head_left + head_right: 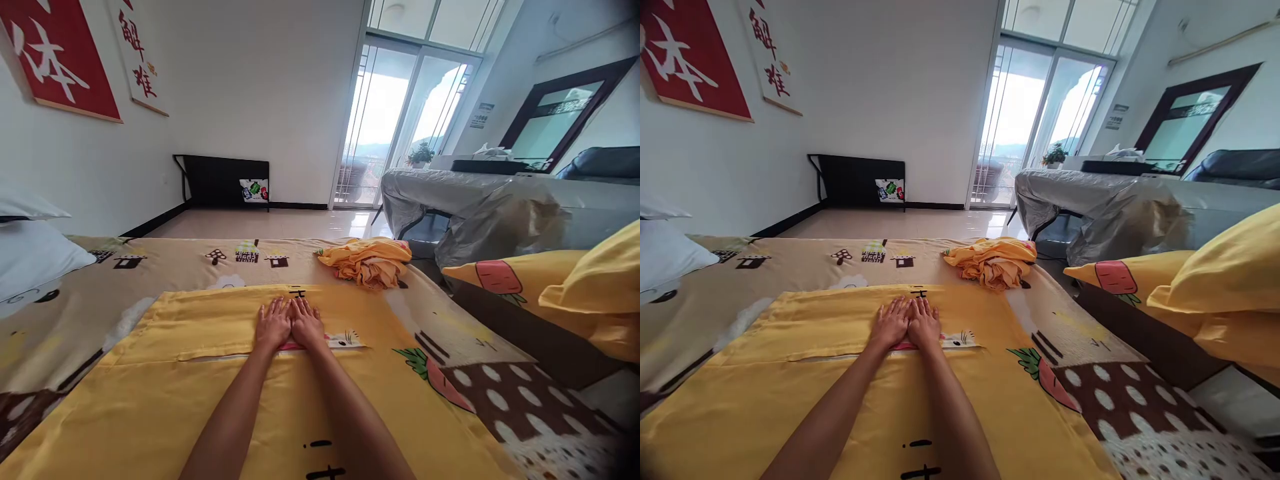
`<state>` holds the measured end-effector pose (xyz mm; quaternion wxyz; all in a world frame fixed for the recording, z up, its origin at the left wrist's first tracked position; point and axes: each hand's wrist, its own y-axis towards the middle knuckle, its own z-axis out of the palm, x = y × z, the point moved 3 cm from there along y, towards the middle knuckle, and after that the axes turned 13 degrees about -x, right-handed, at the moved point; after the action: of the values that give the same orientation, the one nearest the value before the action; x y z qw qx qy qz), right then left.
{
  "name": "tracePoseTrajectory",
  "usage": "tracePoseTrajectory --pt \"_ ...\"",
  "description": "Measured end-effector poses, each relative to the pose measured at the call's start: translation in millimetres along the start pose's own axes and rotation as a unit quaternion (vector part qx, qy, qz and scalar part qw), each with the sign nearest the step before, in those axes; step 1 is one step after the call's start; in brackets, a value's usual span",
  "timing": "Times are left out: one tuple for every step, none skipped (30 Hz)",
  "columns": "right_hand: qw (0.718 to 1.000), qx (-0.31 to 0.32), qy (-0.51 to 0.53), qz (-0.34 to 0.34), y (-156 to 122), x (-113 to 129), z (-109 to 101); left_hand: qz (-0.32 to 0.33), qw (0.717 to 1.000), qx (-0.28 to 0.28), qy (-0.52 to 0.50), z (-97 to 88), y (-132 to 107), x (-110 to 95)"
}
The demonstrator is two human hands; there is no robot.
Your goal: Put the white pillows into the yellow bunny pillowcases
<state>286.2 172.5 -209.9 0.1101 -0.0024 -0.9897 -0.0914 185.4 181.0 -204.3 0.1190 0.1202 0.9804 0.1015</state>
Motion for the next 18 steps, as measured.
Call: tracePoseTrajectory --pt "1.000 0.003 -0.001 0.007 1.2 -0.5 -0.5 -0.008 1.000 0.000 -0.003 -0.1 1.6 -0.1" --pt "1.000 0.005 -0.003 0.015 2.1 -1.2 -1.5 -0.014 1.000 0.000 -0.005 -0.3 3.1 -0.2" --pt "1.000 0.007 -0.007 0.024 2.9 -2.8 -3.0 -0.021 1.000 0.000 -0.006 -0.9 4.1 0.6" --pt "0.999 0.009 -0.012 0.035 3.4 -6.1 -5.3 -0.027 1.000 -0.001 -0.006 -2.0 4.5 3.5" --pt "0.999 0.010 -0.017 0.049 3.7 -11.6 -8.4 -0.035 0.999 -0.002 -0.004 -4.1 4.3 9.7" --pt "0.998 0.011 -0.023 0.065 3.5 -19.7 -12.3 -0.045 0.999 -0.003 0.000 -7.2 3.3 19.9" --pt "0.996 0.011 -0.029 0.082 3.0 -30.5 -17.2 -0.058 0.998 -0.003 0.006 -11.5 1.4 34.5" --pt "0.994 0.010 -0.035 0.099 1.8 -43.7 -22.7 -0.075 0.997 -0.003 0.014 -17.1 -1.7 53.7" --pt "0.992 0.009 -0.041 0.115 -0.1 -59.1 -28.8 -0.095 0.995 -0.001 0.024 -23.9 -6.1 76.6" --pt "0.990 0.007 -0.048 0.131 -2.8 -75.9 -35.3 -0.119 0.992 0.001 0.036 -31.8 -12.1 102.4" --pt "0.988 0.005 -0.054 0.147 -6.4 -93.6 -41.9 -0.145 0.988 0.003 0.050 -40.6 -19.6 129.7" --pt "0.985 0.003 -0.060 0.163 -10.5 -111.2 -48.6 -0.171 0.983 -0.002 0.066 -50.6 -28.3 156.7" --pt "0.982 0.000 -0.067 0.177 -14.8 -127.6 -55.2 -0.194 0.978 -0.007 0.081 -60.7 -37.7 181.8" --pt "0.980 -0.002 -0.072 0.187 -18.8 -141.7 -61.6 -0.210 0.973 -0.014 0.093 -70.8 -46.9 203.1" --pt "0.978 -0.004 -0.078 0.194 -22.0 -152.4 -67.8 -0.222 0.969 -0.018 0.103 -80.1 -55.1 219.5" --pt "0.977 -0.007 -0.083 0.198 -23.8 -158.6 -73.5 -0.232 0.966 -0.023 0.113 -88.4 -61.2 230.0" --pt "0.976 -0.012 -0.088 0.197 -23.9 -159.3 -78.4 -0.234 0.964 -0.033 0.123 -95.5 -64.2 233.5" --pt "0.977 -0.019 -0.093 0.193 -22.2 -153.5 -82.1 -0.227 0.964 -0.048 0.133 -100.9 -63.3 229.4"
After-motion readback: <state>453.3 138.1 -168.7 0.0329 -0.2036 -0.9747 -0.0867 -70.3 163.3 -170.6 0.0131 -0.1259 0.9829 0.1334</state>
